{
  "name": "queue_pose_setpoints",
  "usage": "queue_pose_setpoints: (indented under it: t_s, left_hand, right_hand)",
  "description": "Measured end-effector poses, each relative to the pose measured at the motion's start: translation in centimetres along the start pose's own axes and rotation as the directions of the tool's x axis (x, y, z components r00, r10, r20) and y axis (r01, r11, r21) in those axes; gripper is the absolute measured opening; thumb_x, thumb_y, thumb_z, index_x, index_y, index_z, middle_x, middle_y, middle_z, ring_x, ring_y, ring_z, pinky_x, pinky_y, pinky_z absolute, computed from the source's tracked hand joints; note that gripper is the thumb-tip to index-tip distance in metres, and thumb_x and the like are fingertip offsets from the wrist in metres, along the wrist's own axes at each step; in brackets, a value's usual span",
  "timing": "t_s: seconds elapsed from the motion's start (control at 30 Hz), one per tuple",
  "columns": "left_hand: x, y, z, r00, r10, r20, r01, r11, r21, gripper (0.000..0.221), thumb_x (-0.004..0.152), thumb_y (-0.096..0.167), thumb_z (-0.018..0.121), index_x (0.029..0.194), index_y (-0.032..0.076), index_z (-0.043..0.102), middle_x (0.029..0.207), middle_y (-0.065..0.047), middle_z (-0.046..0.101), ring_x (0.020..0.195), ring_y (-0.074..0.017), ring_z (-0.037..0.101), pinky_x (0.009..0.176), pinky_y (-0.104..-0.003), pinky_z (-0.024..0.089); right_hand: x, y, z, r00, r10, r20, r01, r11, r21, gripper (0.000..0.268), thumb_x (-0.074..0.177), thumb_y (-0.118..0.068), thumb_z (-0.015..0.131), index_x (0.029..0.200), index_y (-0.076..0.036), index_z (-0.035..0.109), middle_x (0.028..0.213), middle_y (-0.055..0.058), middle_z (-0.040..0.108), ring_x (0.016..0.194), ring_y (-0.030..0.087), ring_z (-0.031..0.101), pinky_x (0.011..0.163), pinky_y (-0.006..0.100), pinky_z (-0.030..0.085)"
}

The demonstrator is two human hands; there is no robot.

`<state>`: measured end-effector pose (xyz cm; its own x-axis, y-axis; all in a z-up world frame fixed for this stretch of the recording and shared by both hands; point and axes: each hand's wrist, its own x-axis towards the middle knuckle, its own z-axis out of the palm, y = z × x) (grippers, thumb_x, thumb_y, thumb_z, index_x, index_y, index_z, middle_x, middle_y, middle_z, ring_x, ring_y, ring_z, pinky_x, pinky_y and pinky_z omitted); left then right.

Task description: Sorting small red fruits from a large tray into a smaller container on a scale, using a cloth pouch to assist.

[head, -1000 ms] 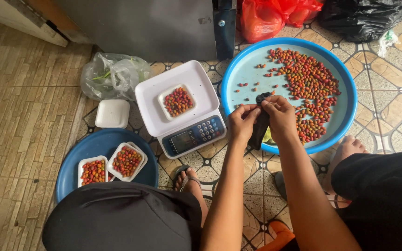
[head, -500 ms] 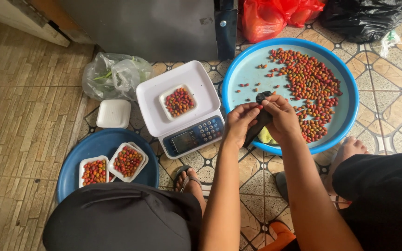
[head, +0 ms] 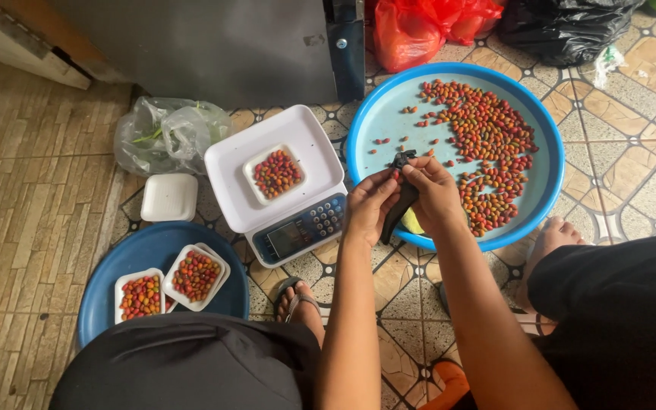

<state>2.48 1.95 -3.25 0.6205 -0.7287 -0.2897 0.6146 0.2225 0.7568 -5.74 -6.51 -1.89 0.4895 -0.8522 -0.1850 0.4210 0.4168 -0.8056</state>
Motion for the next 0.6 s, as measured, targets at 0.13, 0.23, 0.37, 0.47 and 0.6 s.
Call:
queue_pose_setpoints:
  t_s: [0.13,0.23,0.37,0.47,0.6]
  left_hand:
    - [0.8,-1.1,-0.5,0.999,0.05,-0.008,-0.05,0.997,0.059,0.031,0.09,0.015,0.081,0.119,0.007,0.075,0.102,-0.009,0.077,0.086,-0.0121,0.072,0.081,-0.025,0.064]
    - [0.6,-0.3,-0.2,0.993,0.113,-0.044,-0.106,0.983,0.15,0.027,0.092,0.013,0.077,0.118,0.006,0.075,0.103,-0.012,0.077,0.087,-0.014,0.071,0.08,-0.028,0.064]
    - [-0.7,1.4,0.8,0.986,0.168,-0.012,-0.158,0.946,0.284,0.024,0.092,0.012,0.077,0.116,0.006,0.077,0.101,-0.017,0.077,0.088,-0.0192,0.074,0.079,-0.033,0.065]
    - [-0.8,0.8,1.3,0.982,0.181,-0.047,-0.154,0.925,0.348,0.024,0.092,0.013,0.074,0.115,0.004,0.076,0.097,-0.017,0.075,0.084,-0.02,0.072,0.078,-0.032,0.064]
    - [1.2,-3.0,0.6,0.971,0.196,-0.138,-0.07,0.781,0.621,0.02,0.092,0.026,0.07,0.11,0.019,0.077,0.094,-0.008,0.076,0.087,-0.0211,0.074,0.077,-0.033,0.062]
  right_hand:
    - [-0.2,0.1,0.0,1.0,0.027,-0.001,-0.027,0.998,0.054,0.006,0.096,0.0,0.07,0.101,-0.001,0.066,0.081,0.01,0.066,0.075,0.024,0.071,0.065,0.037,0.06]
    - [-0.7,-0.1,0.6,0.998,0.06,-0.003,-0.06,0.997,0.045,0.009,0.095,-0.002,0.071,0.103,-0.004,0.067,0.087,0.009,0.067,0.082,0.024,0.071,0.072,0.039,0.061]
    - [-0.8,-0.2,0.8,0.998,0.061,-0.006,-0.061,0.997,0.038,0.008,0.095,-0.001,0.071,0.101,-0.003,0.067,0.085,0.01,0.068,0.08,0.024,0.072,0.07,0.04,0.062]
    - [0.5,1.5,-0.9,0.998,0.058,-0.035,-0.059,0.998,-0.032,0.006,0.096,-0.004,0.072,0.1,-0.005,0.067,0.083,0.007,0.069,0.077,0.02,0.073,0.069,0.038,0.064]
    - [1.1,2.3,-2.2,0.995,-0.022,-0.093,-0.007,0.951,-0.309,0.009,0.093,-0.006,0.075,0.099,-0.009,0.069,0.083,0.002,0.065,0.076,0.013,0.067,0.066,0.03,0.059]
